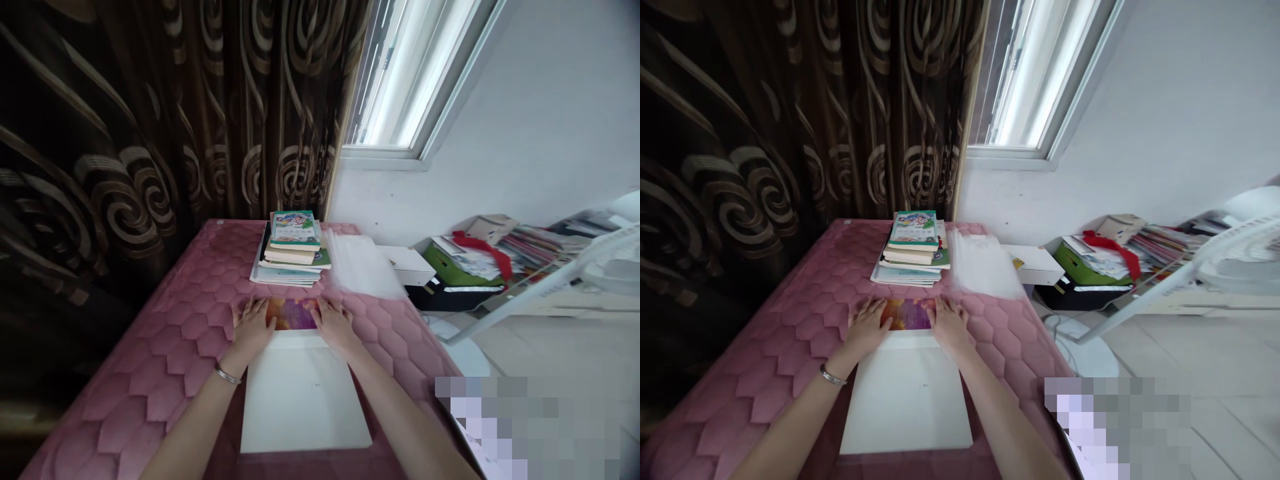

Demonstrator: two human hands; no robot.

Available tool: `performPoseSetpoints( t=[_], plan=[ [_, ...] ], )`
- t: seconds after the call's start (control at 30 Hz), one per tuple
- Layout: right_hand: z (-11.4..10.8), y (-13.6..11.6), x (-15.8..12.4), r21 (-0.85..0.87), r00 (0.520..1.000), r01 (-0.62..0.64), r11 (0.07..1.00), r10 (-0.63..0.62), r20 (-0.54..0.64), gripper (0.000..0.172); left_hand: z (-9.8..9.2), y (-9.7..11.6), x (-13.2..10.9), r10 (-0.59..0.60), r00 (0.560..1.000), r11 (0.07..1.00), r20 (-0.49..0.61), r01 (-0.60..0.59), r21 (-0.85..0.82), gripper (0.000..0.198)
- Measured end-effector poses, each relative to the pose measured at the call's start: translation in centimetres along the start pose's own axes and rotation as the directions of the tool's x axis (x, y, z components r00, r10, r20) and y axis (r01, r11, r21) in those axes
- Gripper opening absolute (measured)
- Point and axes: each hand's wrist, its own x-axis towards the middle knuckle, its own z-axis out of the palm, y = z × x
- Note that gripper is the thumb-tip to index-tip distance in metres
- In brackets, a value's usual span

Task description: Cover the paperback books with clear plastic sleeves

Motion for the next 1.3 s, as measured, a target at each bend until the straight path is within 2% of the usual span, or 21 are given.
performPoseSetpoints(
  t=[0.17,0.47,0.63,0.73,0.83,1.0,1.1,1.17,1.23,1.3],
  plan=[
    [0.4,0.4,0.0,0.003,0.999,-0.029,1.0,0.029,-0.019,0.049,-0.2,-1.7,-0.3,-0.04,0.998,0.999,0.041,0.041,-0.03,0.06],
    [0.9,0.7,-0.1,0.046,0.994,-0.084,0.995,0.086,-0.061,0.05,0.1,-1.6,-0.4,-0.095,0.996,0.992,0.0,0.094,-0.086,0.065],
    [0.7,0.6,-0.1,0.063,0.994,-0.099,0.993,0.102,-0.045,0.051,-0.1,-1.4,-0.7,-0.096,0.993,0.994,-0.064,0.093,-0.048,0.061],
    [0.6,0.6,-0.1,0.072,0.994,-0.103,0.992,0.106,-0.04,0.05,-0.5,-0.5,-2.0,-0.058,0.99,0.998,-0.13,0.061,0.017,0.049],
    [0.7,0.6,-0.2,0.066,0.993,-0.104,0.992,0.107,-0.043,0.05,-0.8,0.6,-4.4,0.012,0.987,0.995,-0.159,0.005,0.104,0.042],
    [0.3,0.3,-0.3,0.013,0.997,-0.063,0.998,0.063,-0.038,0.047,-0.4,0.6,-8.0,0.031,0.986,0.994,-0.163,-0.014,0.104,0.045],
    [-0.2,-0.8,-0.2,-0.07,0.999,0.001,0.998,-0.004,-0.044,0.039,0.0,0.0,-8.5,0.056,0.983,0.996,-0.173,-0.044,0.075,0.045],
    [-0.4,-2.3,-0.3,-0.053,0.993,0.116,0.992,-0.118,-0.026,0.035,0.2,-0.2,-8.4,0.05,0.981,0.997,-0.189,-0.039,0.063,0.045],
    [-0.3,-4.1,-0.4,0.027,0.959,0.282,0.959,-0.283,0.038,0.037,0.2,-0.2,-8.3,0.037,0.979,0.998,-0.202,-0.027,0.053,0.045],
    [0.1,-6.0,-0.6,0.085,0.888,0.436,0.896,-0.444,0.121,0.045,0.2,-0.1,-8.4,0.025,0.979,0.999,-0.201,-0.017,0.043,0.043]
  ],
)
